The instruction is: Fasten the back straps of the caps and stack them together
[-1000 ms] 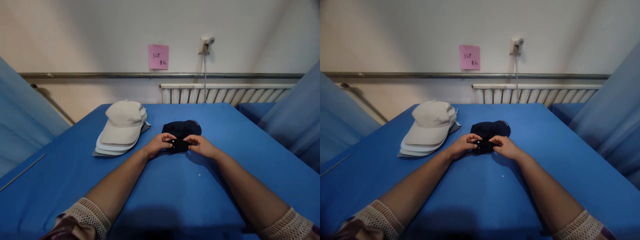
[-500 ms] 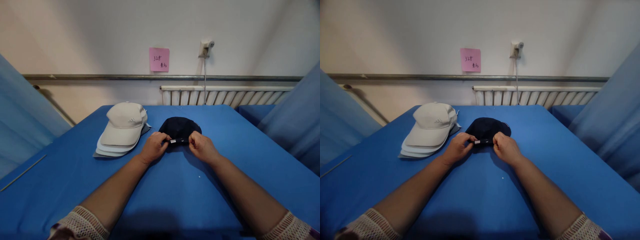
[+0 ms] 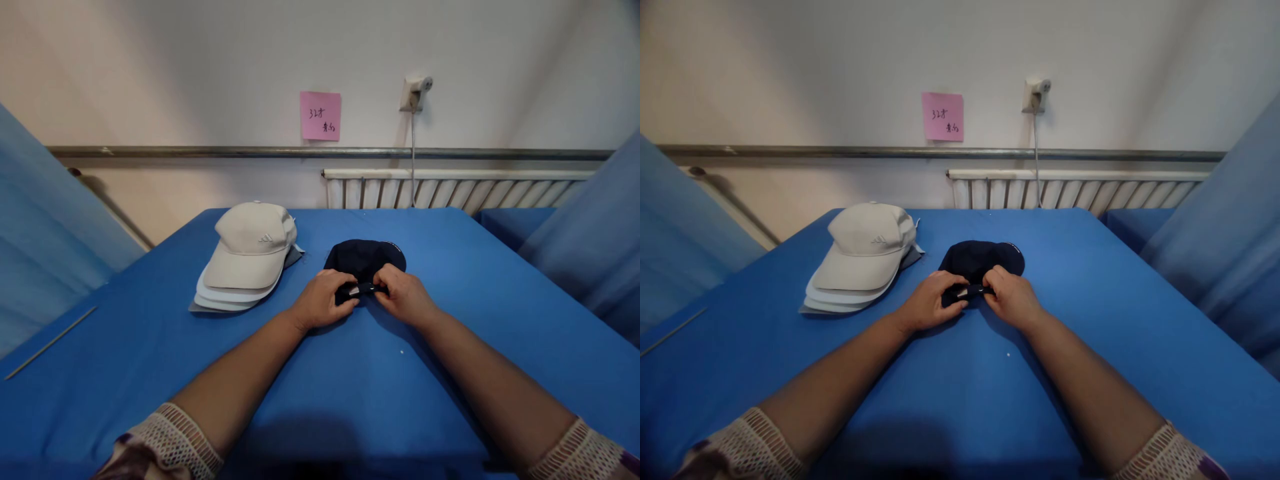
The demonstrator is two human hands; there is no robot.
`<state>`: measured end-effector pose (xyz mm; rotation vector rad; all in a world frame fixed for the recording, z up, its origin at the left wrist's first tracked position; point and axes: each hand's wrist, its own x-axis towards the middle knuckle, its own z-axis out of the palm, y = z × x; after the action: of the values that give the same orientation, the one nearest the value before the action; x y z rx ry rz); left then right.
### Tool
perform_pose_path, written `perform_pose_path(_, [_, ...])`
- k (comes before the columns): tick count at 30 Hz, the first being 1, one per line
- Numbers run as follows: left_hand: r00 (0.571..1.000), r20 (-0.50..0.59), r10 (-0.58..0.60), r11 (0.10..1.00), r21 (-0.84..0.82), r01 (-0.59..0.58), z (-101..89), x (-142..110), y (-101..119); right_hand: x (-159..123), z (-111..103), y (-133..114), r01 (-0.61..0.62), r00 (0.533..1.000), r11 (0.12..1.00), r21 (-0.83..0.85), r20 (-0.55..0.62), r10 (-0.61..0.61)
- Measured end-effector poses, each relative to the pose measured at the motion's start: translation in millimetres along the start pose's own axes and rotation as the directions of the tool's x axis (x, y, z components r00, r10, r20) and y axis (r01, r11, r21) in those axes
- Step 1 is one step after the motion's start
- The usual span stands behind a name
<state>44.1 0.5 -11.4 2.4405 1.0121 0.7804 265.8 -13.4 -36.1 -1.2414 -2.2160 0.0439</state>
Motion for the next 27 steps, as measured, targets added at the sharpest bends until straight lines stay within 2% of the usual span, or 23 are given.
perform_pose_path(7, [1.0,0.017,-0.014,0.999,0.037,0.013,9.8,0,-4,0,0,-5,0.06,0.998,0.997,-0.039,-0.004,-0.06])
perform_pose_path(12, [0.999,-0.011,0.047,0.991,0.13,-0.045,11.0,-2,-5,0,-1,-8,0.046,0.995,0.999,0.003,-0.084,-0.046])
perform_pose_path(20, [0.996,-0.061,0.063,0.998,-0.024,-0.064,12.4,-4,7,-1,-3,-6,0.101,0.993,0.994,-0.041,-0.06,-0.104])
perform_pose_path(27, [0.995,-0.063,0.07,0.997,-0.019,-0.072,15.3,-4,9,-1,-6,-11,0.149,0.988,0.987,-0.058,-0.037,-0.151])
